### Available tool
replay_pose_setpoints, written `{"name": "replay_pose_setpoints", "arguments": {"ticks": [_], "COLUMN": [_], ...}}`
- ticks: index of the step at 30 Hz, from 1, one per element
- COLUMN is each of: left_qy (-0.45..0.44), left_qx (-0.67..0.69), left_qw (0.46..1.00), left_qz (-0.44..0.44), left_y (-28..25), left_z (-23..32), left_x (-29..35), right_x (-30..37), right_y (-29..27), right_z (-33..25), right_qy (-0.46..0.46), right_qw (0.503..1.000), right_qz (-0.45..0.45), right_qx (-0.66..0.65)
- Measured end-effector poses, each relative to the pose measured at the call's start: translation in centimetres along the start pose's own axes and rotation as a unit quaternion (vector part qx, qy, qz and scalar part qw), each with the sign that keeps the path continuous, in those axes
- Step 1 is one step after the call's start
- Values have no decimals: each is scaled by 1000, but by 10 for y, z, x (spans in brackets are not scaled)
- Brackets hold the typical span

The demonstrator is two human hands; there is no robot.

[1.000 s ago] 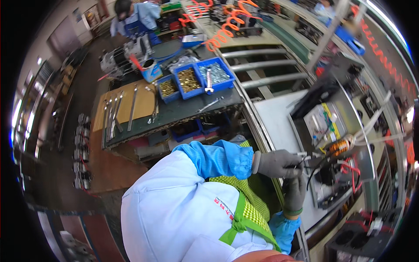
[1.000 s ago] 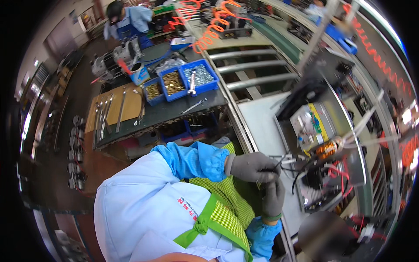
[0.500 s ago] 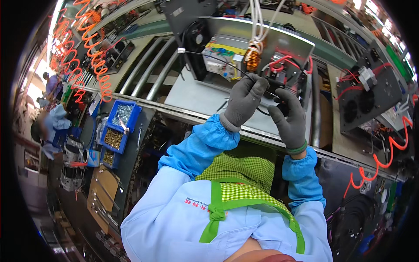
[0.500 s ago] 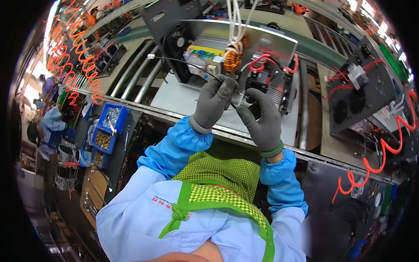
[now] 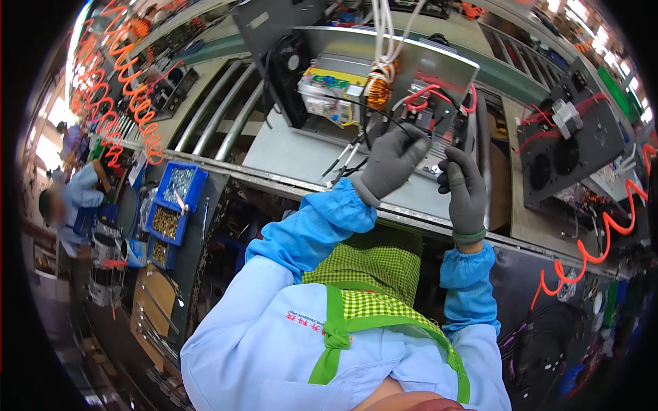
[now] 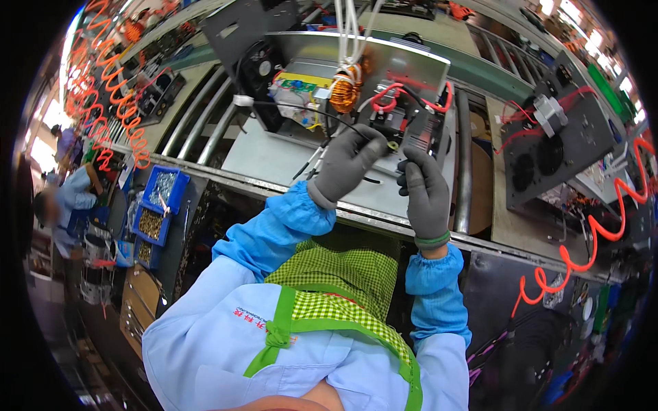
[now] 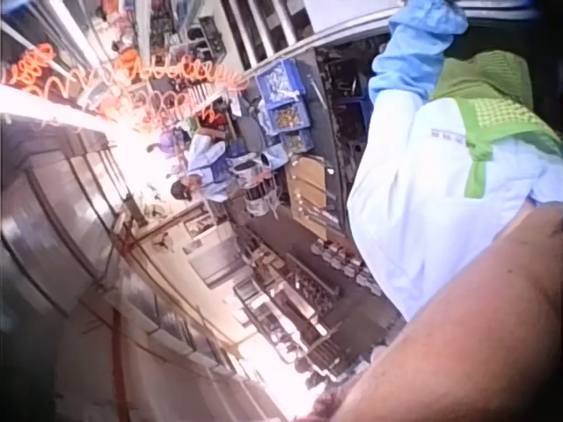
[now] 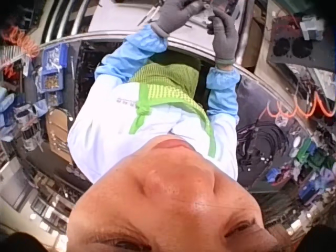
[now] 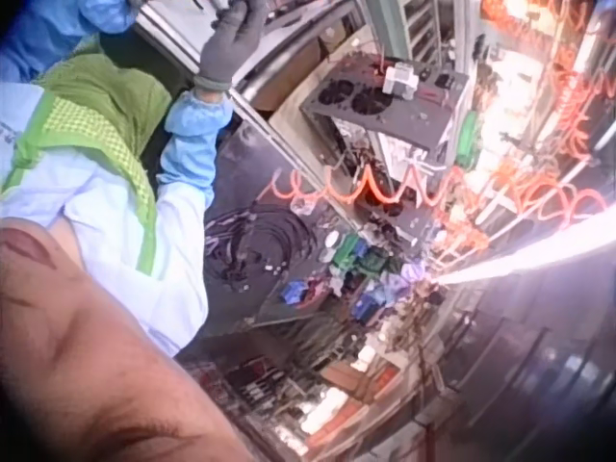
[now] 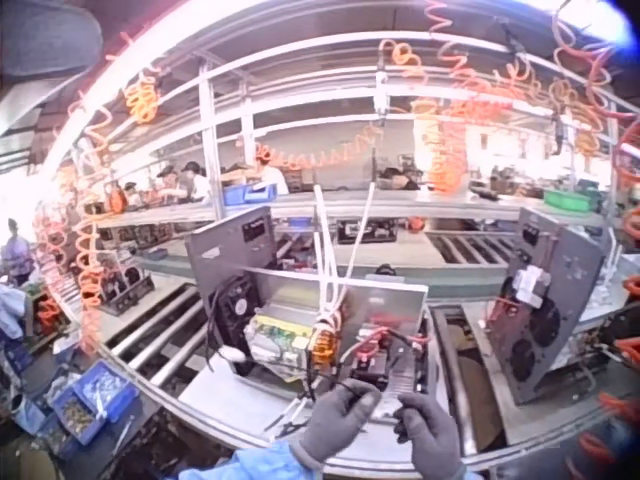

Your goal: Assemble electrical components into a chassis using tools and wire management.

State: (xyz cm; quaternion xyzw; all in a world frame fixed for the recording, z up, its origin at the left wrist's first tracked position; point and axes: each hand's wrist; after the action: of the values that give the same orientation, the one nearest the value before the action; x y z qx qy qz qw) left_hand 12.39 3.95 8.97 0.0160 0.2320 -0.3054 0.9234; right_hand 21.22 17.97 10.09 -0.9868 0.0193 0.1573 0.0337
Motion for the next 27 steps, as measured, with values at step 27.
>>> {"name": "replay_pose_setpoints", "arguments": {"ticks": [27], "left_qy": [5], "left_qx": [-4], "left_qw": [1000], "left_qz": [-10], "left_y": [31], "left_z": [-23], "left_x": [-69], "right_x": [-66], "right_y": [-55], "right_z": [24], "right_qy": [-167], "right_qw": [912], "right_qz": [105], "right_qx": [360]}}
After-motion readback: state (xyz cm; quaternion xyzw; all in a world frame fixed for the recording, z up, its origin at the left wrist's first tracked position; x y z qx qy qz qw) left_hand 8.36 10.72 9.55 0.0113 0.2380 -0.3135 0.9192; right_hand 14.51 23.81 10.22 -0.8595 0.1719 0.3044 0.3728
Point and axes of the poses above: each hand's wrist, its own x-axis away from the middle knuckle, its own y-axis out of the palm, z = x × y, and after that the axes turned 12 degrees about -z, right-handed
